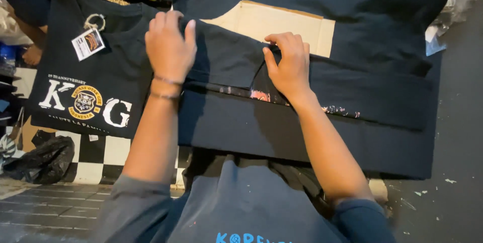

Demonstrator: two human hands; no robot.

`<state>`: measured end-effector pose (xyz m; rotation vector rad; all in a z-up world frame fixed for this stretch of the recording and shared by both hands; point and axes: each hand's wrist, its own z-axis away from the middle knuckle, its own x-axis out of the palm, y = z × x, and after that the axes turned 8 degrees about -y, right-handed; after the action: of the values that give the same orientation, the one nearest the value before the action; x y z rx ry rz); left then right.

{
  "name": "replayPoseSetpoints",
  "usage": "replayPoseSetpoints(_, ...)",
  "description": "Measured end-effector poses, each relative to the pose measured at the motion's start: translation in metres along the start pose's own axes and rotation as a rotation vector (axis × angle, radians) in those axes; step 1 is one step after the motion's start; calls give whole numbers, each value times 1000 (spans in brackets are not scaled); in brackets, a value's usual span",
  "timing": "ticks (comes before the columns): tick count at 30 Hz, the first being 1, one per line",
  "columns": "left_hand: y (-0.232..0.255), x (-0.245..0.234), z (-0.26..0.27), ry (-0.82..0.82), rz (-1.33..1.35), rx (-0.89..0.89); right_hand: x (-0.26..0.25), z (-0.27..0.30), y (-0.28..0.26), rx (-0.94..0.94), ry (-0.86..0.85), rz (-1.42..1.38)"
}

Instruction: Folding a black t-shirt using a cardboard template to ensure uniform size.

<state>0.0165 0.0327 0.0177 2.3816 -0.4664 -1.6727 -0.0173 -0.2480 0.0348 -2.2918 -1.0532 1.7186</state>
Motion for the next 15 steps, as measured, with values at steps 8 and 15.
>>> replayPoseSetpoints(8, -15, 44, -22, -16, 41, -156, 26, 1, 19, 196, 7, 49)
replayPoseSetpoints(15, 2, 23, -17, 124, 37, -98, 25, 2, 16, 214, 24, 22)
